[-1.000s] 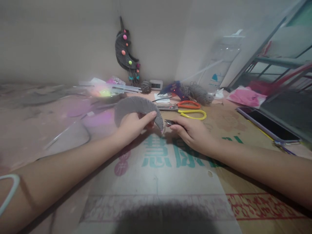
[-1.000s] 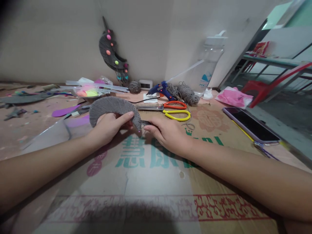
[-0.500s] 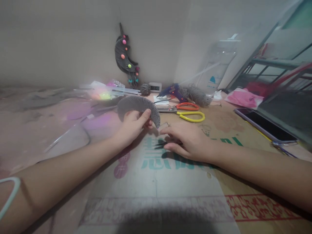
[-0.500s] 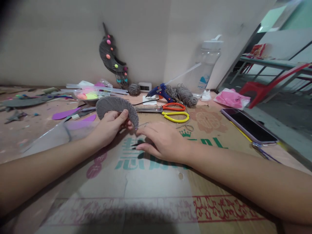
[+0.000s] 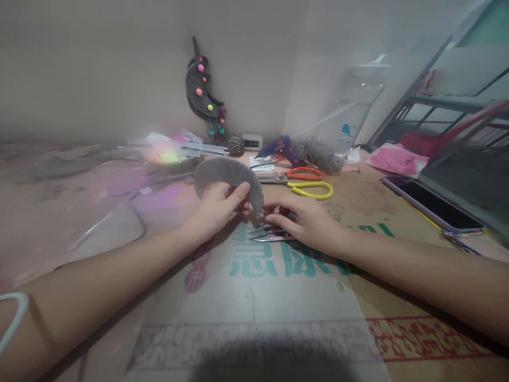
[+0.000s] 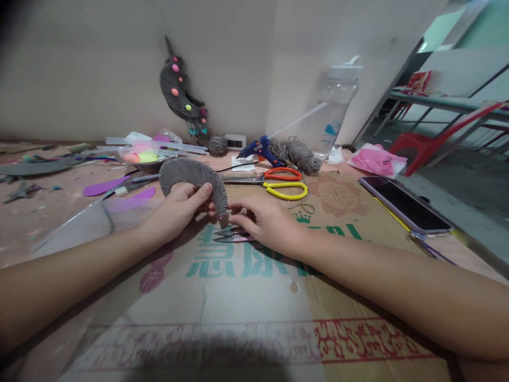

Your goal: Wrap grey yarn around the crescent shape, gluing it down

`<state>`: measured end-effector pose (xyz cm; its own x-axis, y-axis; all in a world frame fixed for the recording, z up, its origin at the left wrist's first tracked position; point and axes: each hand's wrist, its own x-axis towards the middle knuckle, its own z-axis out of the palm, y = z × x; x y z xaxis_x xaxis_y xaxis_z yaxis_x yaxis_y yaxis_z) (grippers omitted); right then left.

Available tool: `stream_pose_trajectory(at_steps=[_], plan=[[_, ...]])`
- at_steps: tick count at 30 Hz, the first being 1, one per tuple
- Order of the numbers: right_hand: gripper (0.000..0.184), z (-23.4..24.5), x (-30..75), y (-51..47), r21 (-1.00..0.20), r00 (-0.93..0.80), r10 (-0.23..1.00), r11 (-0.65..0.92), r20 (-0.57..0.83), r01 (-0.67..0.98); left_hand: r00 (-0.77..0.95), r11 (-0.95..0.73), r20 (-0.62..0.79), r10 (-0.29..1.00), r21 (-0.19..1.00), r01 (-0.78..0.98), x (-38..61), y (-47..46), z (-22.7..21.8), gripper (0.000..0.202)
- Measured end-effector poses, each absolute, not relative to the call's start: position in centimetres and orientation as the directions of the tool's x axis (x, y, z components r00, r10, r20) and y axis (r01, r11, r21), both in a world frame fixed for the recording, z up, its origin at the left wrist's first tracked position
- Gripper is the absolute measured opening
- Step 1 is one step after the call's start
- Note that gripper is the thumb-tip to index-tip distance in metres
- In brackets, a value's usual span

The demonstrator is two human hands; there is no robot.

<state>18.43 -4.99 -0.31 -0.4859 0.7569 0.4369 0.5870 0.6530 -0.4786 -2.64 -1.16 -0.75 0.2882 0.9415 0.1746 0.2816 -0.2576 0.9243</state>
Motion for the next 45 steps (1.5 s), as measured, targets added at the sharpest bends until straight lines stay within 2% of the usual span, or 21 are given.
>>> stream_pose_trajectory(at_steps=[6, 20, 25, 31, 36, 41, 45], plan=[[0.013, -0.1, 18.5, -5.0, -0.450, -0.499, 0.732, 0.679, 0.463, 0.580, 0.303, -0.239, 0.137, 0.943, 0.913, 0.331, -2.6, -1.3, -1.0, 0.054], [0.010, -0.4, 18.5, -4.4, -0.427, -0.482, 0.724, 0.685, 0.494, 0.591, 0.393, -0.178, 0.069, 0.917, 0.952, 0.247, -2.8, -0.6, -1.3, 0.056], [0.017, -0.2, 18.6, -4.6, -0.433, -0.511, 0.710, 0.703, 0.485, 0.565, 0.412, -0.172, 0.068, 0.909, 0.960, 0.221, -2.7, -0.8, -1.3, 0.055], [0.022, 0.5, 18.7, -4.6, -0.503, -0.460, 0.744, 0.668, 0.486, 0.549, 0.428, -0.197, 0.113, 0.897, 0.968, 0.157, -2.4, -1.1, -1.0, 0.052], [0.016, 0.4, 18.2, -4.7, -0.555, -0.466, 0.780, 0.625, 0.418, 0.549, 0.480, -0.270, 0.134, 0.867, 0.936, 0.227, -2.3, -1.4, -0.6, 0.049], [0.015, 0.2, 17.9, -4.8, -0.498, -0.493, 0.716, 0.699, 0.495, 0.514, 0.389, -0.350, 0.220, 0.894, 0.887, 0.301, -2.1, -1.7, -0.4, 0.039], [0.012, -0.2, 18.0, -4.7, -0.361, -0.482, 0.627, 0.764, 0.613, 0.535, 0.374, -0.402, 0.275, 0.886, 0.856, 0.324, -2.1, -2.1, -0.3, 0.035]])
